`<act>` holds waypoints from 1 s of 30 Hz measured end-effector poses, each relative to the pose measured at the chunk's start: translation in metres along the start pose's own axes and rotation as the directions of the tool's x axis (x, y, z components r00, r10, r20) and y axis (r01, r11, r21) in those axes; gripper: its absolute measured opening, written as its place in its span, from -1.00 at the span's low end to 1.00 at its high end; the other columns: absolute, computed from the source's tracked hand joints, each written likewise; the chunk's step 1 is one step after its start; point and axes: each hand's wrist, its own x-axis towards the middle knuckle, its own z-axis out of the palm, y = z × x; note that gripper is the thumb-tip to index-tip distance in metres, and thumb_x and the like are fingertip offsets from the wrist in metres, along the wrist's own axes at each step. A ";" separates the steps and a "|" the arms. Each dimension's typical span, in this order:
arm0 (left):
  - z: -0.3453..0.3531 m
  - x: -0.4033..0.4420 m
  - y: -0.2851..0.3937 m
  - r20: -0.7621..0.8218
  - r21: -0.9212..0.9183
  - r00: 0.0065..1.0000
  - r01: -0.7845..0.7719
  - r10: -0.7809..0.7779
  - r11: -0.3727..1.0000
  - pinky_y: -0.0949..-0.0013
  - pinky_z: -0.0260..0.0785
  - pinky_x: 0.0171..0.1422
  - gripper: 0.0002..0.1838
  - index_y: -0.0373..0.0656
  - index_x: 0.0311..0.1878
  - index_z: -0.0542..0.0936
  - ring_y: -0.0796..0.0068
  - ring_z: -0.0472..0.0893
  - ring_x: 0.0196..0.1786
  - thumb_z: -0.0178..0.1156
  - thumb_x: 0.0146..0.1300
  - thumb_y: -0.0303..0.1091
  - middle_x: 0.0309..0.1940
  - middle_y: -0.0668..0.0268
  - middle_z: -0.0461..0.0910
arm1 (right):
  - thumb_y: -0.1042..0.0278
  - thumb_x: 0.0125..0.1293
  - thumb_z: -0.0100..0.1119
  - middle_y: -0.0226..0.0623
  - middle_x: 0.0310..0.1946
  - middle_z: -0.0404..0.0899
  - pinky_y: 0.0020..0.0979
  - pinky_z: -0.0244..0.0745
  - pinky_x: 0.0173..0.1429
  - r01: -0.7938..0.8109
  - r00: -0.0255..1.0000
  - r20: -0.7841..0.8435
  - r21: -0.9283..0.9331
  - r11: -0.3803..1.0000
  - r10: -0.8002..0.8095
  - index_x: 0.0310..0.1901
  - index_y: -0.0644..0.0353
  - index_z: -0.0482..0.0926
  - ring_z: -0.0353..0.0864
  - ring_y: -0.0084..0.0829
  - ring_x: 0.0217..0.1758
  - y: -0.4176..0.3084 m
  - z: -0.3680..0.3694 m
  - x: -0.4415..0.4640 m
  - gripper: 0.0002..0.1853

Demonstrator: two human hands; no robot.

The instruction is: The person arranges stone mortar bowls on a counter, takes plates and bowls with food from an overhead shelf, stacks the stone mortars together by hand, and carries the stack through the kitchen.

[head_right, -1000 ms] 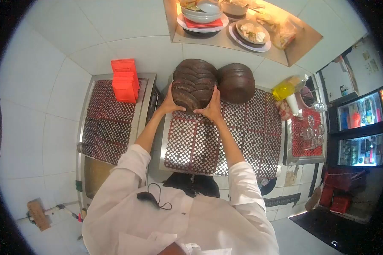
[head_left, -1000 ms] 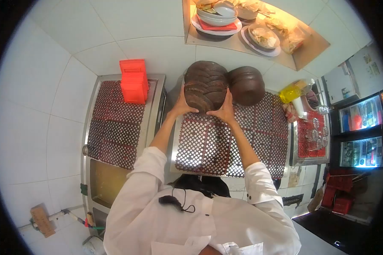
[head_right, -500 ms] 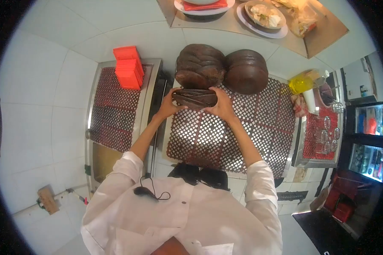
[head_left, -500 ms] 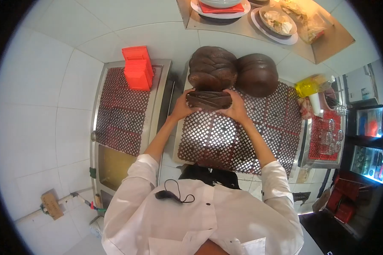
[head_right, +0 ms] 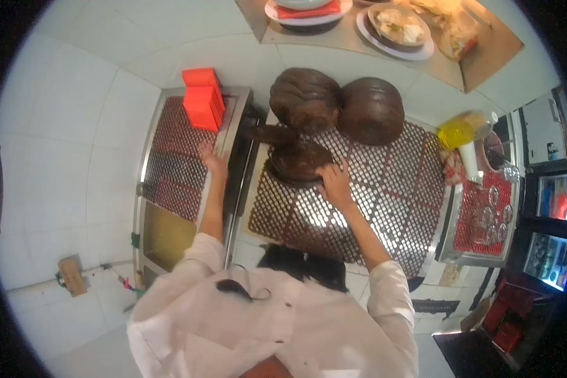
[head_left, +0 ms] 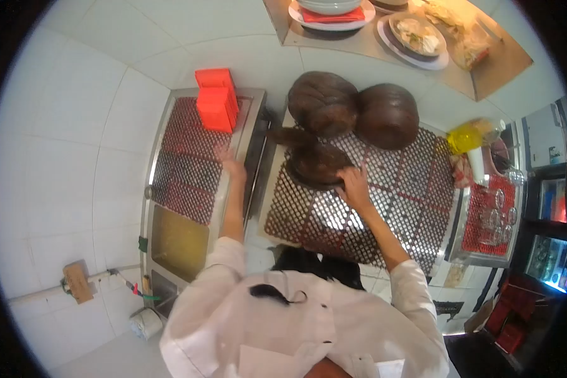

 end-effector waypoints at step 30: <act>0.110 -0.074 0.034 -0.171 0.019 0.985 -0.024 0.027 1.000 0.30 0.34 0.42 -0.61 -0.20 0.34 0.61 0.20 0.62 0.30 0.16 0.55 -0.28 0.23 0.05 0.67 | 0.39 0.19 0.32 -0.12 0.18 0.52 0.02 0.23 0.43 -0.206 0.977 -0.047 0.048 0.977 0.208 0.13 0.18 0.56 0.41 -0.06 0.35 -0.101 -0.035 -0.055 -0.57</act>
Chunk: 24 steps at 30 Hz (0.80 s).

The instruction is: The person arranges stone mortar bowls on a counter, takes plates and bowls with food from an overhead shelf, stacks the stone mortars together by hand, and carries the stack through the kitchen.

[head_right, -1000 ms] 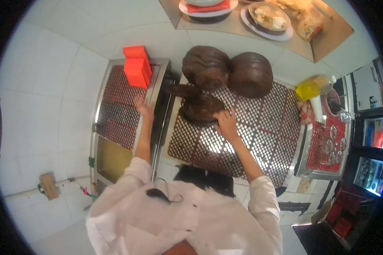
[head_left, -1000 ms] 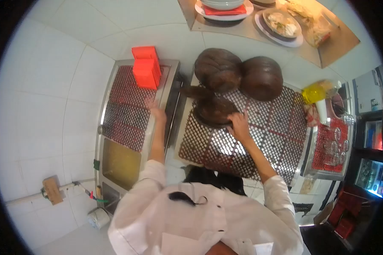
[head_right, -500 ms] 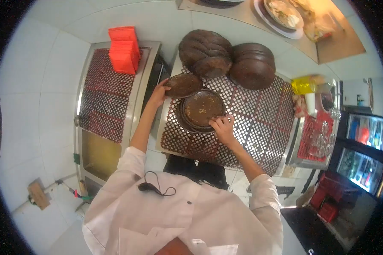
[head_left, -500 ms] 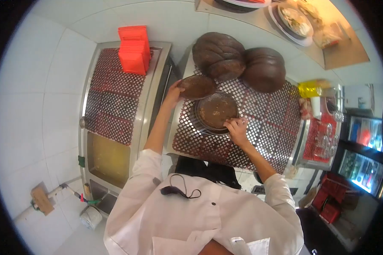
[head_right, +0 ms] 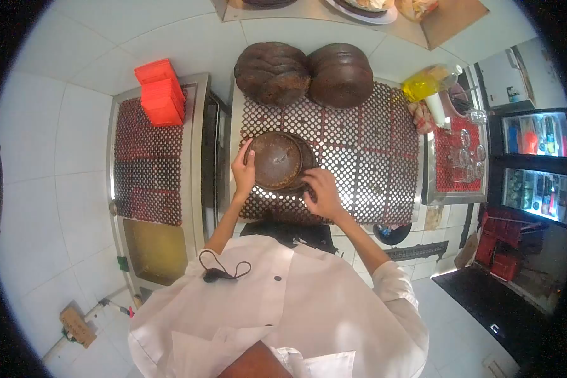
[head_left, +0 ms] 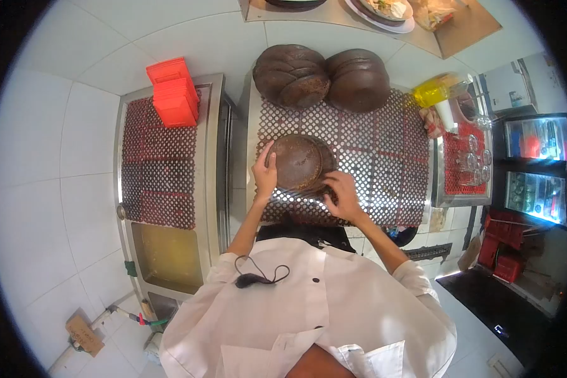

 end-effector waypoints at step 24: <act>-0.003 -0.005 -0.068 0.255 -0.463 0.942 0.317 -0.218 0.828 0.20 -0.15 0.74 -0.19 -0.29 0.65 0.04 0.25 0.07 0.68 -0.43 0.66 0.21 0.66 0.10 0.06 | 0.00 0.70 -0.33 -0.07 0.62 0.16 -0.22 -0.07 0.68 -0.485 0.856 0.093 0.480 0.731 0.508 0.58 0.18 0.22 0.12 -0.09 0.65 0.060 0.070 0.060 -0.40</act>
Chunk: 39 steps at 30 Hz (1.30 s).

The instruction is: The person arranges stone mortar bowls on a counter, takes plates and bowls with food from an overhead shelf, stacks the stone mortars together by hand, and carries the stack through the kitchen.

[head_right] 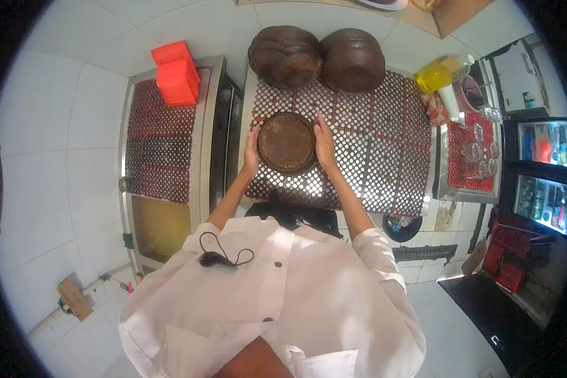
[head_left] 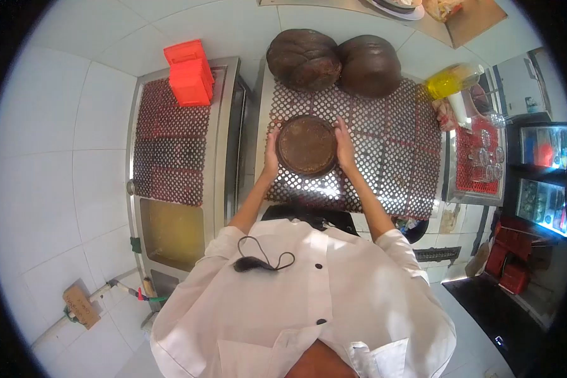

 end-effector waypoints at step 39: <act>0.048 -0.110 0.028 0.025 -0.309 0.867 0.480 -0.498 0.821 -0.20 0.00 0.62 0.32 -0.09 0.71 -0.16 -0.19 0.15 0.62 -0.31 0.17 0.81 0.71 0.07 -0.12 | 0.03 0.59 0.01 0.19 0.34 0.46 -0.08 0.30 0.51 0.180 0.982 0.129 -0.396 0.900 -0.140 0.43 0.31 0.41 0.45 0.12 0.42 -0.027 0.046 0.021 -0.42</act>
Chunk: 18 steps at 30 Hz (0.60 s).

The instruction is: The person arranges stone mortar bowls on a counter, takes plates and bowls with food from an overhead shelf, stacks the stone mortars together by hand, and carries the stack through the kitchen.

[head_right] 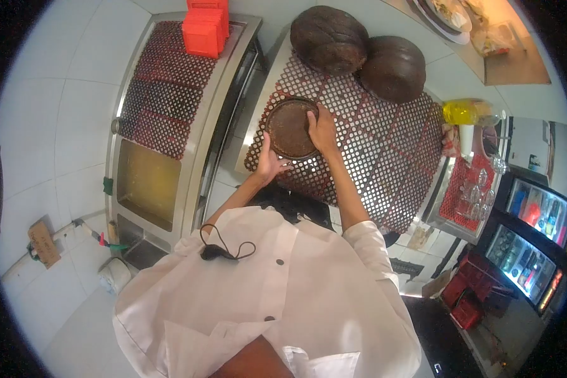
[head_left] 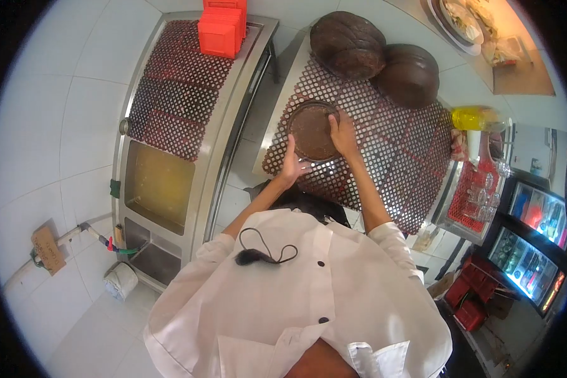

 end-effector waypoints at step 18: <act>-0.007 0.014 0.057 0.011 0.993 0.869 -0.068 0.494 0.098 -0.13 0.55 0.13 -0.25 -0.80 0.26 0.31 -0.31 0.71 -0.11 0.08 0.49 -0.08 -0.27 -0.33 0.68 | -0.12 0.59 -0.03 0.31 0.19 0.53 -0.02 0.31 0.42 -0.100 0.981 -0.166 0.032 0.994 0.104 0.21 0.55 0.54 0.48 0.19 0.29 0.022 0.016 0.011 -0.31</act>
